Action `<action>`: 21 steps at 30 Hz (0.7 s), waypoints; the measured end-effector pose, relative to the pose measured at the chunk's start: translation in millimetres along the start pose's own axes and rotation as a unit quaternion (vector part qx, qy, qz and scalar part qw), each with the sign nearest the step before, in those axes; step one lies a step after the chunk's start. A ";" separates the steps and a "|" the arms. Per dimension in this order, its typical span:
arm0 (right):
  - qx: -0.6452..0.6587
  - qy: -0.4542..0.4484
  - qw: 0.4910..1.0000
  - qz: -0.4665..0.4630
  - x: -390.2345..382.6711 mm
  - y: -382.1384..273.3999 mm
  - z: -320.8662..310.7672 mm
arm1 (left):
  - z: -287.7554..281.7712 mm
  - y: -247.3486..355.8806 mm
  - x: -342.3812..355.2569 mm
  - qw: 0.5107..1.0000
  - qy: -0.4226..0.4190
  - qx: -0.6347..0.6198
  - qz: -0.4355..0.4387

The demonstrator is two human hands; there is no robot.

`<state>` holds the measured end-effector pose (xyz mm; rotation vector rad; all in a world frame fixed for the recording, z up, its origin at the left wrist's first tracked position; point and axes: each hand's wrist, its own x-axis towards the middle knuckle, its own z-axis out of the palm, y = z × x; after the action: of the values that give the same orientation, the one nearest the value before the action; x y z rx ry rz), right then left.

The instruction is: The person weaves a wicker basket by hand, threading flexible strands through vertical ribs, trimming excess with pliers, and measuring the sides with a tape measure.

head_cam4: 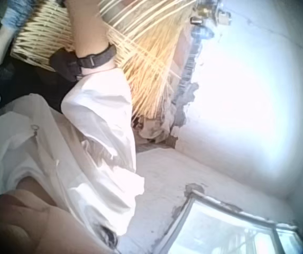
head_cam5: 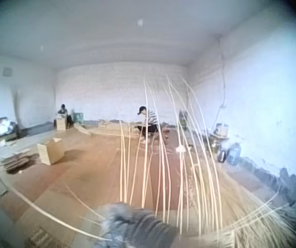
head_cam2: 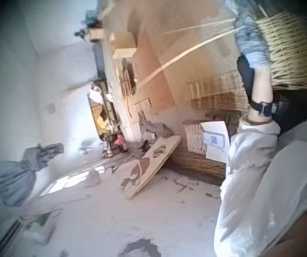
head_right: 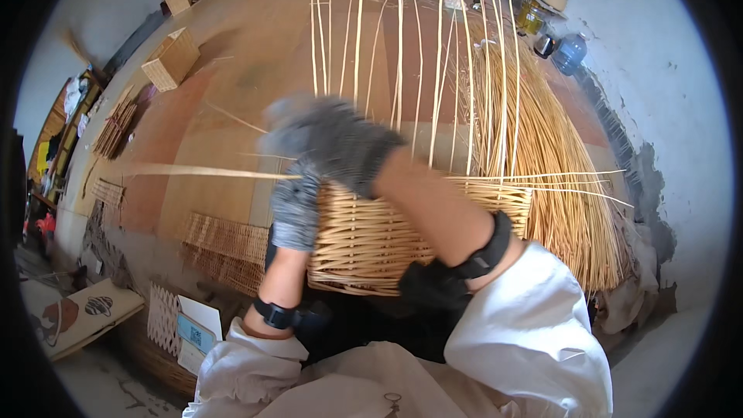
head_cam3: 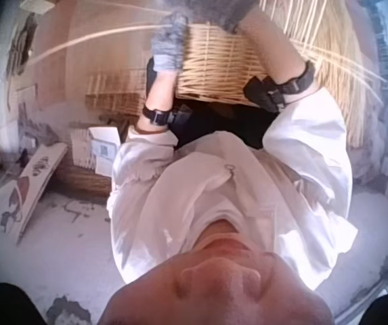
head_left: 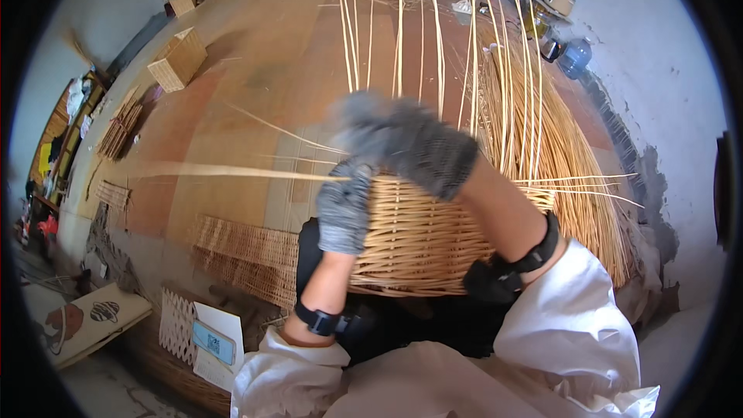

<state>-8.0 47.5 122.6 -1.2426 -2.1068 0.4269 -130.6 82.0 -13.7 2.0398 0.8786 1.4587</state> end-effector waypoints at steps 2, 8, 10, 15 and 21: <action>-0.153 0.006 0.985 0.081 -32.2 53.7 4.5 | -25.4 15.1 19.3 0.943 -0.070 -0.197 -0.260; -0.248 -0.074 0.931 0.258 -47.2 28.0 73.3 | -29.7 -43.1 69.3 0.949 -0.205 -0.120 -0.206; -0.248 -0.068 0.927 0.272 -45.6 29.4 68.3 | -20.2 -55.6 61.4 0.902 -0.330 0.141 -0.238; -0.249 -0.043 0.911 0.326 -51.5 17.8 84.9 | -11.2 -37.1 -6.9 0.745 0.007 -0.496 -0.447; -0.255 0.098 0.929 0.249 -64.4 25.7 103.6 | -4.8 -27.9 -47.9 0.887 0.031 -0.335 -0.316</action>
<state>-38.9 9.3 8.0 -2.0451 -1.7651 -0.0533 -152.2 65.8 -62.3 1.0636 0.8024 1.2137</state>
